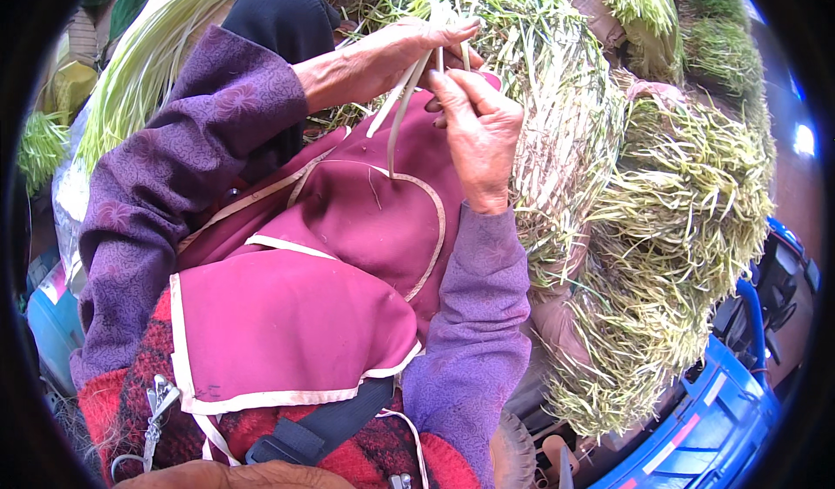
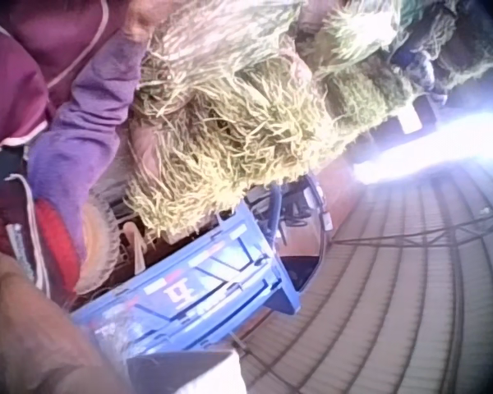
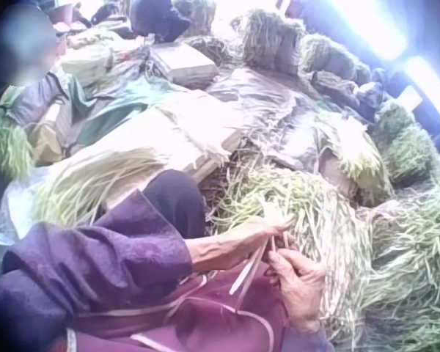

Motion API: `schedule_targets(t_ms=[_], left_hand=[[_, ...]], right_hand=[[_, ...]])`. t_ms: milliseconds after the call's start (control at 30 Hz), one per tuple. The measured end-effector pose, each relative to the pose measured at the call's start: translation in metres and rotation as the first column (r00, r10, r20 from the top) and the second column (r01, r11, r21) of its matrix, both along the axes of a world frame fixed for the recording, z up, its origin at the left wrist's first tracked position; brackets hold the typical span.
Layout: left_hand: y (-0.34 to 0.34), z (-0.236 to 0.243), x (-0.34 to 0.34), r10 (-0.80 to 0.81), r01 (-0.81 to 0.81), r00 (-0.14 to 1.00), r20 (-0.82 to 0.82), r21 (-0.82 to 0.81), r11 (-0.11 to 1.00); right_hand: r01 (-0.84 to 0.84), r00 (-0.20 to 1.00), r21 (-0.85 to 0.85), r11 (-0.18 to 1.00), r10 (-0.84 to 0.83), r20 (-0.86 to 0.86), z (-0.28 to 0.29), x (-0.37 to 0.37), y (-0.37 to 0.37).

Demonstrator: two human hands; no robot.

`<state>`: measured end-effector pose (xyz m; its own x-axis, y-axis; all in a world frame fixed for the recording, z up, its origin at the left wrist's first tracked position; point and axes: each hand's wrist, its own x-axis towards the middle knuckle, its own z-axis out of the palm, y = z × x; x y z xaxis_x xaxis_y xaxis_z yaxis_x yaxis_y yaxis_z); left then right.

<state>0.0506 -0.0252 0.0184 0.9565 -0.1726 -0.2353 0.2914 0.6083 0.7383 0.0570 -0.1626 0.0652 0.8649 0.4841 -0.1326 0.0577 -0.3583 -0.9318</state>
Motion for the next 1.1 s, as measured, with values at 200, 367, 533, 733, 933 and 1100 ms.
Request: schedule_targets(t_ms=[200, 367, 533, 733, 933, 1100], left_hand=[[0.005, -0.008, 0.008, 0.060, -0.080, 0.982, -0.180, -0.107, 0.991], [0.007, -0.017, 0.008, 0.141, -0.166, 0.977, -0.158, -0.155, 0.974], [0.007, -0.013, 0.003, 0.121, -0.141, 0.985, -0.125, -0.165, 0.976], [0.010, -0.005, 0.010, 0.223, -0.246, 0.962, -0.157, -0.146, 0.958], [0.012, -0.013, 0.022, 0.270, -0.321, 0.935, -0.229, -0.224, 0.920], [0.015, -0.012, 0.022, 0.129, -0.177, 0.973, -0.189, -0.260, 0.949]], right_hand=[[0.107, 0.980, 0.151, 0.983, -0.079, -0.181, 0.023, -0.034, -0.026], [-0.215, 0.959, -0.107, 0.971, 0.190, -0.208, 0.024, -0.091, -0.061], [0.033, 0.903, -0.056, 0.998, -0.005, 0.430, 0.008, -0.066, -0.062], [-0.114, 0.943, -0.137, 0.984, 0.151, 0.296, -0.015, -0.036, -0.022], [0.000, 0.929, 0.279, 0.960, 0.104, -0.355, -0.028, -0.040, -0.012], [0.209, 0.909, 0.468, 0.858, 0.006, -0.417, -0.014, -0.017, -0.019]])
